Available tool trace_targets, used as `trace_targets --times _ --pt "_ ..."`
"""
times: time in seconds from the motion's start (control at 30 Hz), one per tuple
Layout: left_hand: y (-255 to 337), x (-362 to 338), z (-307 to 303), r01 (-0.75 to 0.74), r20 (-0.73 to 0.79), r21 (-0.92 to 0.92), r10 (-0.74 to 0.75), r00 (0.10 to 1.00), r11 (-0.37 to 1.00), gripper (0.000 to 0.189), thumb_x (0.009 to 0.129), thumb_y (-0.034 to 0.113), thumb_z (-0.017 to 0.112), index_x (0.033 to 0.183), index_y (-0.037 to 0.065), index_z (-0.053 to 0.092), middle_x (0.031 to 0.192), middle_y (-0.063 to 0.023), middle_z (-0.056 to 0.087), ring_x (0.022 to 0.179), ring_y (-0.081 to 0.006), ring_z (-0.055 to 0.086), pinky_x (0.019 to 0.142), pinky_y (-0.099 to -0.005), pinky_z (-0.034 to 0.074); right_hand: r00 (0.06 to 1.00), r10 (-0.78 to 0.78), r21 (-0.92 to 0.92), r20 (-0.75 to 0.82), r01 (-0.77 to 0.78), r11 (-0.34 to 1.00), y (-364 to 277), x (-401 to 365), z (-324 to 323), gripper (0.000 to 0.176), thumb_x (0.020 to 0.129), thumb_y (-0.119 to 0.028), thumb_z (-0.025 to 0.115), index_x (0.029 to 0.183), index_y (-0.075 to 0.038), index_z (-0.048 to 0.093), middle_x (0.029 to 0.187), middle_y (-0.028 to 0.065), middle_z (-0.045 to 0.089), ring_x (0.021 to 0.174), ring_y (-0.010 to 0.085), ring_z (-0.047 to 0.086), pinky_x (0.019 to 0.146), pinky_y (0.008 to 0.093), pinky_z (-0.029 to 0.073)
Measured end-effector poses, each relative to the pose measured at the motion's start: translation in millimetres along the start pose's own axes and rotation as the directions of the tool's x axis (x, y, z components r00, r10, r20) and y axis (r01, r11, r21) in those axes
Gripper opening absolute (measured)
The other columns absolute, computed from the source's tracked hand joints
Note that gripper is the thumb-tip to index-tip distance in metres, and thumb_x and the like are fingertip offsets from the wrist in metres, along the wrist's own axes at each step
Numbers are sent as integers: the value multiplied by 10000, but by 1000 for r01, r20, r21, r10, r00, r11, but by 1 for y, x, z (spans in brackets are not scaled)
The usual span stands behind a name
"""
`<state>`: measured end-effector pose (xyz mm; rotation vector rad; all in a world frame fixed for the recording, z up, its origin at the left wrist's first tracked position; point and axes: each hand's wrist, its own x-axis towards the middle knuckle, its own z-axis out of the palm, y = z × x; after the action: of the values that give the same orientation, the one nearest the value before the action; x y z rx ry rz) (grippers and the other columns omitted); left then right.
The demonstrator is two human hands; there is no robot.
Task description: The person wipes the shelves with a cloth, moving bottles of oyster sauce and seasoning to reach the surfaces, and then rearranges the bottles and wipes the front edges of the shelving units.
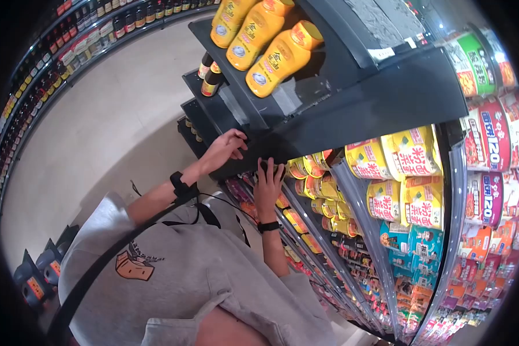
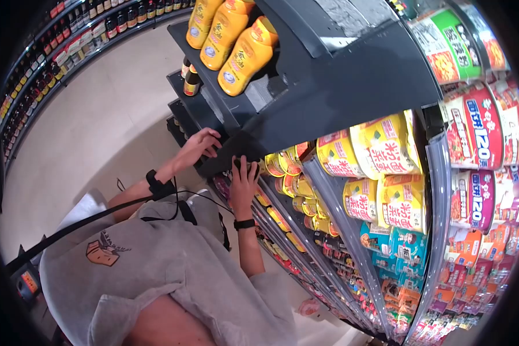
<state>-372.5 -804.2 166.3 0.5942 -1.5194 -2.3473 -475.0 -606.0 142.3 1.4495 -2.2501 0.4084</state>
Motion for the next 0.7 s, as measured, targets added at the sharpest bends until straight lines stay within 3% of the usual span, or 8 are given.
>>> trace_targets --times 0.1,0.17,0.23,0.37,0.47,0.57,0.63,0.7 --pt "-5 -7 2 -48 49 -3 48 998 999 244 1001 221 510 1175 50 527 1010 -52 638 782 -107 626 742 -260 510 999 -26 83 28 23 996 9 5 -17 536 816 43 561 1317 -140 607 1457 98 467 1318 439 419 1048 582 384" --pt "-15 -9 0 -64 59 9 63 996 998 240 1021 244 494 1173 64 541 1024 -52 648 804 -117 639 772 -278 528 985 -62 128 -159 83 988 19 20 -35 475 829 53 552 1260 -124 645 1418 96 517 1305 434 453 1049 581 390" --pt "-11 -11 -1 -36 144 85 23 989 996 249 1002 233 527 1184 63 523 998 -54 647 797 -109 635 740 -258 511 906 -85 93 -416 135 986 19 54 -68 397 848 28 576 1207 -114 671 1378 132 552 1276 441 491 1043 575 403" --pt "-5 -19 6 -42 125 59 34 992 997 253 999 226 531 1196 70 510 988 -57 652 799 -115 640 744 -262 513 747 -61 45 -662 121 992 -1 125 -139 288 827 -27 618 1091 -81 718 1324 193 591 1265 452 500 1057 531 413" --pt "-14 -16 5 -53 63 -15 54 997 998 280 995 225 537 1218 62 489 993 -62 655 801 -123 643 750 -267 514 693 -132 -76 -709 111 991 -6 163 -136 205 830 -19 606 978 -56 744 1185 163 684 1247 435 519 1093 519 384" --pt "-16 -16 3 -41 32 -3 41 999 999 304 991 227 546 1231 53 477 998 -70 657 791 -131 644 755 -271 518 676 -191 -194 -712 72 978 -2 158 -103 170 867 -54 635 958 -121 762 1160 95 703 1274 425 488 1106 530 369" --pt "-17 -18 4 -16 55 -22 18 998 1000 322 990 225 550 1252 53 473 1032 -71 652 835 -124 641 759 -265 512 746 -113 -164 -657 5 986 -1 138 -83 215 886 -36 622 995 -165 756 1211 70 679 1307 417 451 1109 529 363" --pt "-16 -12 9 -25 71 -4 26 997 1000 360 976 235 574 1268 52 468 1060 -88 642 891 -148 636 795 -288 509 816 -118 -136 -565 49 990 0 115 -71 277 875 -5 595 1047 -164 742 1231 73 667 1293 372 488 1121 535 342"
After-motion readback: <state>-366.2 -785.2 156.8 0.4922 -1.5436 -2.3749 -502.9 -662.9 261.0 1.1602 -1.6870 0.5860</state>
